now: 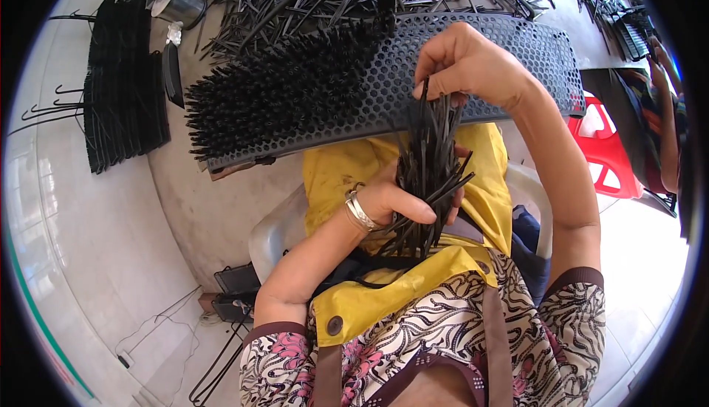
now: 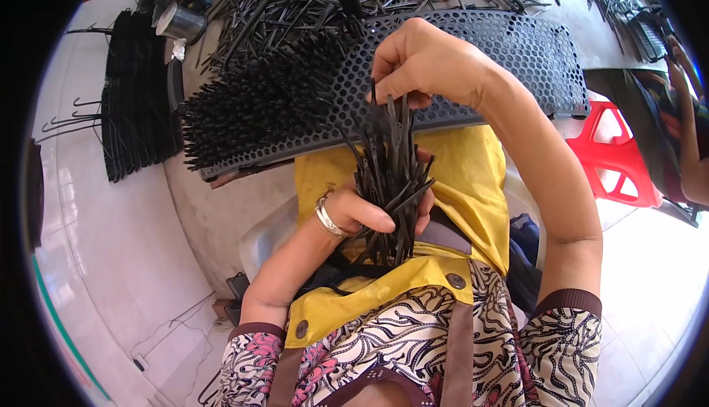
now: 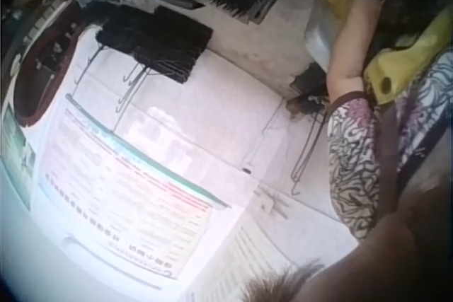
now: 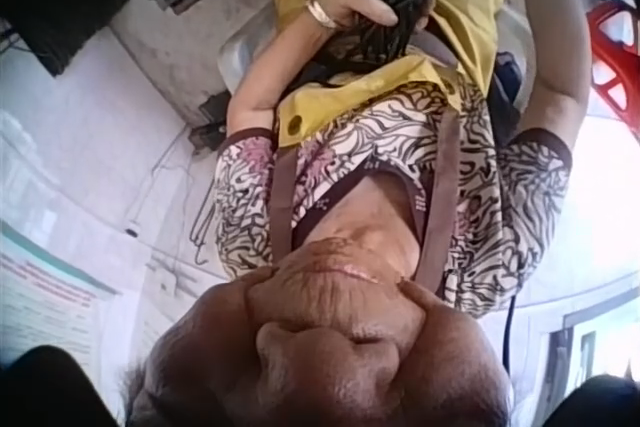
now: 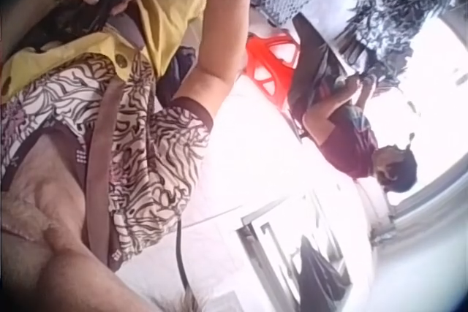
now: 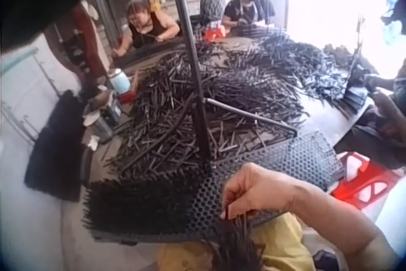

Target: Inserting small black plastic rods into a curved mesh frame at a workstation.

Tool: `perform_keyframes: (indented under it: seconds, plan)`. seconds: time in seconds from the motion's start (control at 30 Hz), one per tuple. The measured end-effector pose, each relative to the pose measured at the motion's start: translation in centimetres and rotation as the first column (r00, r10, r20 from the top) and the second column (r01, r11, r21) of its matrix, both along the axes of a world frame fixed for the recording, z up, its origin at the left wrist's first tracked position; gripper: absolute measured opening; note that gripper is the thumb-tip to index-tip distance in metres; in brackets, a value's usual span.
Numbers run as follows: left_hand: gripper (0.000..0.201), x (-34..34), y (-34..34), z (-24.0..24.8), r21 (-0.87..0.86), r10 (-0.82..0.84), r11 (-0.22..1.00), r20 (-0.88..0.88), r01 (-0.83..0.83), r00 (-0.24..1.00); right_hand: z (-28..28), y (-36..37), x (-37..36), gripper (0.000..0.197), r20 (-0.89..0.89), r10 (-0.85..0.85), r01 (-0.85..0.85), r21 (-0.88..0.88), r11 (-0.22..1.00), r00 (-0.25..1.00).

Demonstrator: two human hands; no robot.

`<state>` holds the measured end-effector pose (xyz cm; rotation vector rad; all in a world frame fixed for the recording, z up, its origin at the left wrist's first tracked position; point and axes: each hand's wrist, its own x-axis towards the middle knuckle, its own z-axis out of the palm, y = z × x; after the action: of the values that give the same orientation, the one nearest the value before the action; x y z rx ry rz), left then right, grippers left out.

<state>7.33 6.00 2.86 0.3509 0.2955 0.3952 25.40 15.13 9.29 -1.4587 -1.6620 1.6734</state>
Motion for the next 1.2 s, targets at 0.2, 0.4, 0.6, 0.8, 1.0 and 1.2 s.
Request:
perform_keyframes:
  seconds: [0.2, 0.4, 0.6, 0.8, 1.0, 1.2]
  plan:
    - [0.086, -0.2, -0.2, -0.7, -0.018, 0.014, 1.0, -0.018, -0.014, 1.0, -0.7, -0.7, 0.8, 0.016, -0.122, -0.313, 0.335, 0.301, 0.893, 0.942]
    - [0.088, -0.5, 0.0, -1.7, -0.072, 0.065, 0.995, -0.024, -0.066, 0.998, -0.3, 2.1, 0.7, 0.009, -0.418, -0.59, 0.639, 0.735, 0.227, 0.691]
    - [0.084, -0.3, 0.2, -1.9, -0.127, 0.04, 0.991, 0.014, -0.038, 0.999, -0.3, 2.6, -1.0, 0.011, -0.25, -0.611, 0.328, 0.945, 0.016, 0.751]
    - [0.084, -0.2, 0.2, -1.6, -0.087, 0.027, 0.996, -0.051, -0.032, 0.998, -3.7, 4.7, -0.2, 0.015, -0.045, -0.442, -0.001, 0.995, -0.103, 0.896]
    - [0.082, -0.4, 0.4, -1.1, -0.077, 0.015, 0.997, -0.095, -0.022, 0.995, -3.5, 1.3, -1.3, 0.026, 0.059, -0.487, 0.285, 0.747, 0.601, 0.872]
    - [0.082, 0.0, 0.4, -0.1, -0.116, 0.015, 0.993, -0.112, -0.028, 0.994, -0.7, -1.5, -0.9, 0.013, 0.069, -0.074, 0.048, 0.329, 0.943, 0.995]
